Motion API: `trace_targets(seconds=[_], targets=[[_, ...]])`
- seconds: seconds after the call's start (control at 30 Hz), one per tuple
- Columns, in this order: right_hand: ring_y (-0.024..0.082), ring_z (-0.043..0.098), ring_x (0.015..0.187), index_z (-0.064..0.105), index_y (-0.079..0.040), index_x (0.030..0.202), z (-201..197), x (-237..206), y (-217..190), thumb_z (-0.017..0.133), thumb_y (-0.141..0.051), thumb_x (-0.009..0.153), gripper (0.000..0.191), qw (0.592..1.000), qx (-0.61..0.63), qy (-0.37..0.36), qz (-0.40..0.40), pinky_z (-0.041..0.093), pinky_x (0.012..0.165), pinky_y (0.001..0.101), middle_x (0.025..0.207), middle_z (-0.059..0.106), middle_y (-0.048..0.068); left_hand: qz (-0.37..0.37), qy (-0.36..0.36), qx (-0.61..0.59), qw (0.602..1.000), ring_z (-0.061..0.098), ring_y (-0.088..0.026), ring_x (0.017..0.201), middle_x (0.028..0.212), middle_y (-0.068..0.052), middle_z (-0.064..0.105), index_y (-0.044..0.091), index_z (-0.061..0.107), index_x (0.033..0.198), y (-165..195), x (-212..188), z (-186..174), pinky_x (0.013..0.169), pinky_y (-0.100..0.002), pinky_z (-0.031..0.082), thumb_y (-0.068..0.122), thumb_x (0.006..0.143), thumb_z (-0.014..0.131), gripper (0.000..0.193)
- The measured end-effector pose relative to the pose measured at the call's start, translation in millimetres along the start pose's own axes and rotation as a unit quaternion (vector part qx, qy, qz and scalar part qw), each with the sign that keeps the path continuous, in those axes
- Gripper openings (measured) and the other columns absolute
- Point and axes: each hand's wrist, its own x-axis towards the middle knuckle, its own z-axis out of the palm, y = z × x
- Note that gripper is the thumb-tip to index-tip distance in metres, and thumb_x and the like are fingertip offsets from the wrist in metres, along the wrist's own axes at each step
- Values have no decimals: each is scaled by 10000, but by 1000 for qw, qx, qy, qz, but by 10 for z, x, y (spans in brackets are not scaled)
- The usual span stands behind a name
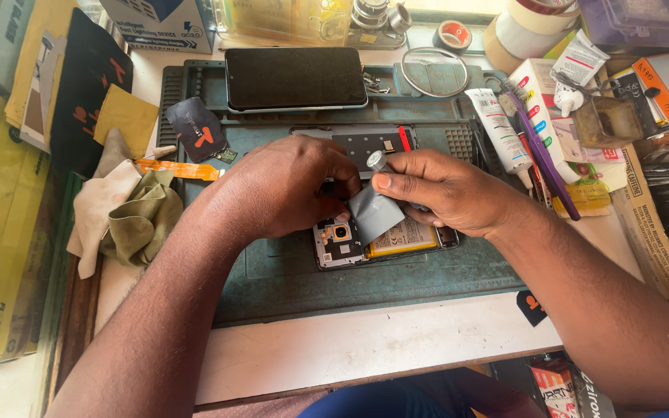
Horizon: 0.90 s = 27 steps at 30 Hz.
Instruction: The person uses a screwdriver to remove multiple screws from a smartphone's internal metal bracket. They then lift the bracket away, exposing the motherboard and battery, and set the bracket aside on the workbench.
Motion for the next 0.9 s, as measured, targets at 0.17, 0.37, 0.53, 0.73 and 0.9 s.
trace_targets(seconds=[0.17, 0.37, 0.53, 0.73, 0.9], targets=[[9, 385, 520, 709, -42, 984, 30, -6, -17, 566, -300, 1054, 303, 999, -9, 41, 27, 303, 432, 201, 717, 590, -47, 32, 10, -2, 999, 712, -258, 987, 1042, -31, 738, 126, 782, 945, -34, 16, 34, 859, -409, 560, 169, 776, 807, 176], [56, 573, 535, 700, -7, 961, -84, -57, -97, 575, -281, 1058, 316, 995, -98, 15, 28, 468, 470, 222, 717, 672, 15, 123, 39, 25, 991, 656, -278, 1117, 1111, -45, 734, 141, 792, 990, -70, 10, 89, 924, -420, 536, 146, 719, 833, 274], [99, 709, 857, 714, -31, 1091, -37, -70, -221, 665, -196, 965, 213, 961, -263, -45, -76, 583, 770, 280, 933, 784, -5, 155, 40, 13, 987, 669, -282, 1100, 1046, -26, 766, 121, 797, 883, -34, 24, 69, 910, -431, 536, 89, 704, 829, 185], [194, 746, 743, 705, -70, 1092, 214, -119, -423, 870, -275, 727, 450, 894, -442, 24, 67, 553, 728, 370, 821, 777, 79, 90, -28, -12, 995, 741, -274, 903, 947, -38, 777, 125, 782, 890, 10, 20, -26, 794, -420, 577, 78, 736, 803, 162], [191, 786, 814, 717, -80, 1099, 266, -109, -495, 861, -290, 725, 452, 909, -414, 17, 43, 570, 763, 368, 862, 808, 71, 93, -5, -1, 996, 739, -293, 897, 915, -65, 778, 142, 781, 953, 26, 3, -48, 782, -442, 567, 83, 735, 811, 228]])
